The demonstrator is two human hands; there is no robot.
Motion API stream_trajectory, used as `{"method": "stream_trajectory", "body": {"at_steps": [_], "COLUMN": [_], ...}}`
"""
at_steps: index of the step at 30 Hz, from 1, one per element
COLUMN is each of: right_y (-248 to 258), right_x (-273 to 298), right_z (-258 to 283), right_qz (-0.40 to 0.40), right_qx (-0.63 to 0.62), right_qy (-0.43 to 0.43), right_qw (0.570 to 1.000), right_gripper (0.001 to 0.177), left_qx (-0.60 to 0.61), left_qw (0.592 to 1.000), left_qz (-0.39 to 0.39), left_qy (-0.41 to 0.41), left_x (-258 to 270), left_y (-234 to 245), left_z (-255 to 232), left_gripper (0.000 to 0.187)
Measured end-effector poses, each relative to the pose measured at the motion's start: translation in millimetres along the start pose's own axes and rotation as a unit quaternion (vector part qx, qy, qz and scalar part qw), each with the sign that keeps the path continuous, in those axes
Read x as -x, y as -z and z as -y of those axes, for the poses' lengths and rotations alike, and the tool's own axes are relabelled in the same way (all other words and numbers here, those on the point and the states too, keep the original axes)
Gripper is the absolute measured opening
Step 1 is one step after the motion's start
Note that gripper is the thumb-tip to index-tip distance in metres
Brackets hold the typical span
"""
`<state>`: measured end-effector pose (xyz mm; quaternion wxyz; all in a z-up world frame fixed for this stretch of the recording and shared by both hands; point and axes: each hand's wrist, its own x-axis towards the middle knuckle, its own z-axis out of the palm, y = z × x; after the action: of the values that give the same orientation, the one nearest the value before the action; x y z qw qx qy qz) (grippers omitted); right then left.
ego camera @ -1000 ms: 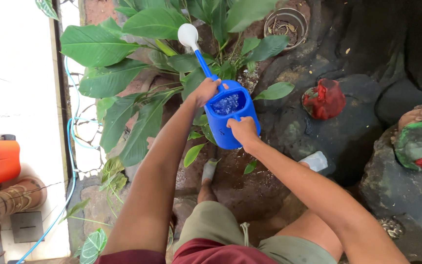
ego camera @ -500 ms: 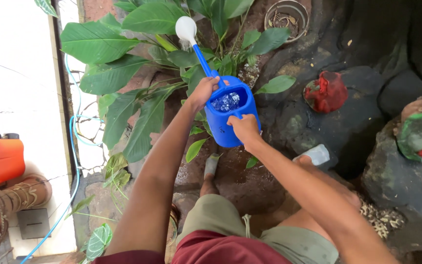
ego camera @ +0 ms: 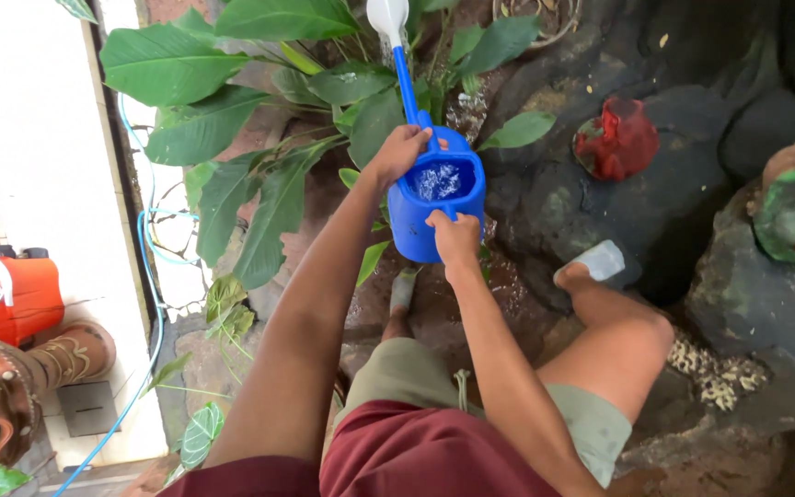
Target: The person fills a blue watering can from a hose and waters several potted plants in a small indoor garden area. They pour water at the base of each plant, then return the watering can to the hose.
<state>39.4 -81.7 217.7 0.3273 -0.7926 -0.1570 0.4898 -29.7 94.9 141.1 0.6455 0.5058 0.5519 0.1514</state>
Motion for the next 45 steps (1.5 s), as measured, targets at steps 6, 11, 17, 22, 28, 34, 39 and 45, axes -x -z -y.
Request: {"method": "stream_trajectory", "body": {"at_steps": [6,11,17,22,28,34,39,45], "right_y": [10,21,33,42,52,63,68,72], "right_x": [4,-1,-8,-5,-9,-12,-17,-15], "right_z": [0,-8,-17,-16,-21,-22,-27,-29], "right_qz": [-0.009,-0.018,-0.038,-0.050,-0.066,-0.085,-0.095,-0.104], "right_qx": [-0.006,-0.020,-0.014,-0.036,-0.040,-0.021,-0.054,-0.050], "right_qy": [-0.002,-0.025,-0.031,-0.038,-0.047,-0.061,-0.064,-0.075], "right_qw": [1.000,0.999,0.999,0.997,0.996,0.994,0.992,0.990], "right_gripper": [0.041,0.041,0.036,0.028,0.029,0.032,0.033,0.033], "left_qx": [-0.091,-0.098,-0.119,-0.119,-0.133,-0.146,-0.159,-0.158], "left_qw": [0.996,0.995,0.992,0.992,0.989,0.986,0.982,0.981], "left_qz": [0.007,0.010,0.043,0.041,0.064,0.081,0.096,0.103], "left_qy": [0.019,0.011,0.010,-0.002,-0.026,-0.027,-0.029,-0.045], "left_x": [-29,-23,-26,-18,-21,-44,-50,-56], "left_y": [-15,-31,-47,-61,-74,-88,-99,-104], "left_z": [30,20,11,1,2,18,20,27], "left_gripper": [0.036,0.037,0.039,0.039,0.043,0.042,0.045,0.045]}}
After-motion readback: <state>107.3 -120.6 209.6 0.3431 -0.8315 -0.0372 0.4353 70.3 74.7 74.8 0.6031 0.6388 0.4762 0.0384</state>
